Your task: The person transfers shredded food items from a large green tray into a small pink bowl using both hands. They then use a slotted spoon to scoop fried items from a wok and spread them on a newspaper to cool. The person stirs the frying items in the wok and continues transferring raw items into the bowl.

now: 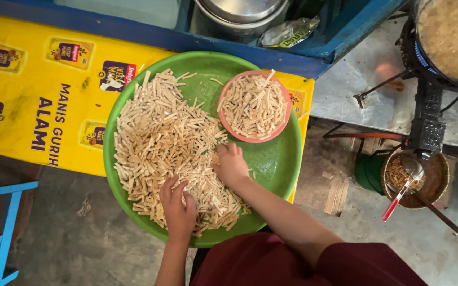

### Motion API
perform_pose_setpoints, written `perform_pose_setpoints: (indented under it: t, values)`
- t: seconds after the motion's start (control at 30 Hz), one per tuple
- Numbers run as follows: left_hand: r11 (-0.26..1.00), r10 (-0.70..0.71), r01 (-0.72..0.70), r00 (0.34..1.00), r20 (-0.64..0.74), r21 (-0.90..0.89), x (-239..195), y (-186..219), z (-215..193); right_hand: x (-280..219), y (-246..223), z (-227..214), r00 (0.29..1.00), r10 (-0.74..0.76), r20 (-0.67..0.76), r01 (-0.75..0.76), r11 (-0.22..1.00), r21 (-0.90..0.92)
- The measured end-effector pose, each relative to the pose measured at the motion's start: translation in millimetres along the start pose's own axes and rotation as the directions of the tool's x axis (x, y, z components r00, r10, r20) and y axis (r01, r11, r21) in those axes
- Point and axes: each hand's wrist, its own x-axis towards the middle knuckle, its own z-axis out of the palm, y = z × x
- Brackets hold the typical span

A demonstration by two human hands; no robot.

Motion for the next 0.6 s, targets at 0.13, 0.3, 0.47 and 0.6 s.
perform_pose_setpoints:
  t: [0.13,0.3,0.47,0.6]
  values:
    - [1.000,-0.007,0.007,1.000,-0.004,-0.015,0,1,-2,1,-15,-7,0.983,-0.084,0.166,0.108,0.984,-0.141]
    - [0.999,-0.030,0.030,1.000,0.010,-0.032,-3,2,-6,-1,-24,-11,0.981,-0.047,0.187,0.058,0.997,-0.055]
    - [0.999,-0.051,0.051,0.999,0.004,-0.007,-4,-1,-9,9,-7,20,0.991,-0.035,0.128,0.047,0.995,-0.092]
    - [0.998,-0.055,0.055,0.998,-0.004,-0.009,-6,-5,-11,26,27,30,0.975,-0.211,-0.076,0.215,0.975,0.053]
